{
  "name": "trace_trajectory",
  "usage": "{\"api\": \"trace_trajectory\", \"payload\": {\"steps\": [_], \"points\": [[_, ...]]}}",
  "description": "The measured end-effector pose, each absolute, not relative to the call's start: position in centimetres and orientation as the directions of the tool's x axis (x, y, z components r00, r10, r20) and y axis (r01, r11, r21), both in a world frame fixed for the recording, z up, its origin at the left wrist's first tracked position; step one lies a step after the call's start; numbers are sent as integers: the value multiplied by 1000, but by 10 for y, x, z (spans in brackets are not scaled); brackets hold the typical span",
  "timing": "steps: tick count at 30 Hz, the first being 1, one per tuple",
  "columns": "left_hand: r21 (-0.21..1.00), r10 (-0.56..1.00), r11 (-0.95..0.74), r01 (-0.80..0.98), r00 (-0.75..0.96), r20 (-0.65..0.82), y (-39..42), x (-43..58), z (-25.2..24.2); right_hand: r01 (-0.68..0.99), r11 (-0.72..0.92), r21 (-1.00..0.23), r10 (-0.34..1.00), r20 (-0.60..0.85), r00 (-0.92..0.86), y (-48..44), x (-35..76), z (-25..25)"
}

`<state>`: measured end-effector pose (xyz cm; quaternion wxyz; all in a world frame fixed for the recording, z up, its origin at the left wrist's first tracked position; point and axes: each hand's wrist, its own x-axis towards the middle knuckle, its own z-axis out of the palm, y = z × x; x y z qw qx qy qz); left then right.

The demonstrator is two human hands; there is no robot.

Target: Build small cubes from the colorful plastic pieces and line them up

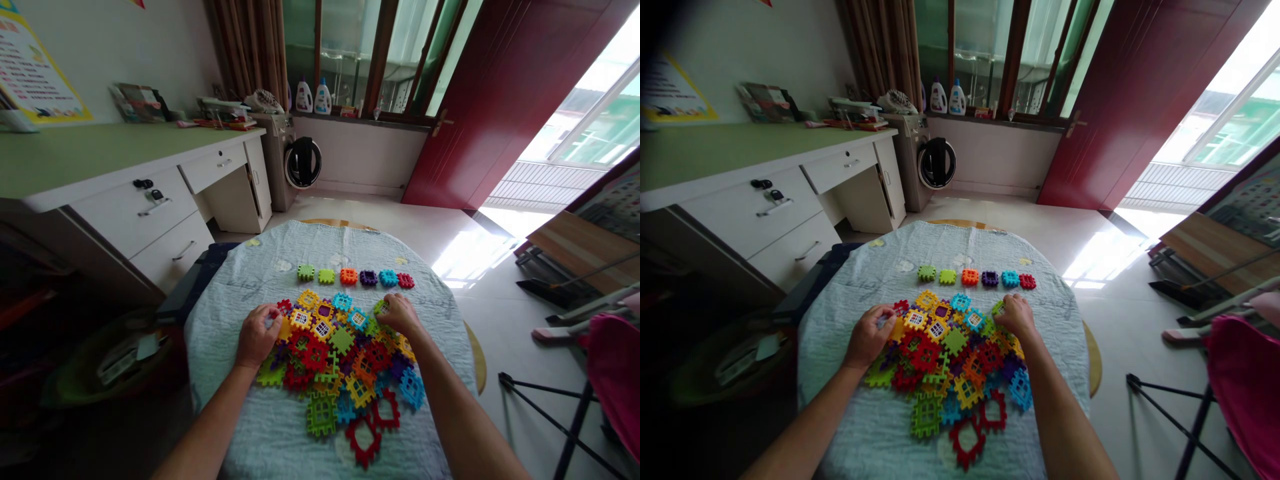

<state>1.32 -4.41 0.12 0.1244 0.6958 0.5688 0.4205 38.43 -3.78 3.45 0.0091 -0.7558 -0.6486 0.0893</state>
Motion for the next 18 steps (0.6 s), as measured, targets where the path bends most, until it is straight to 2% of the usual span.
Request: {"api": "trace_trajectory", "payload": {"steps": [18], "points": [[649,897,-324,688,7,441,-45,14,5,977,-58,-204,995,-88,41,-33,389,30]]}}
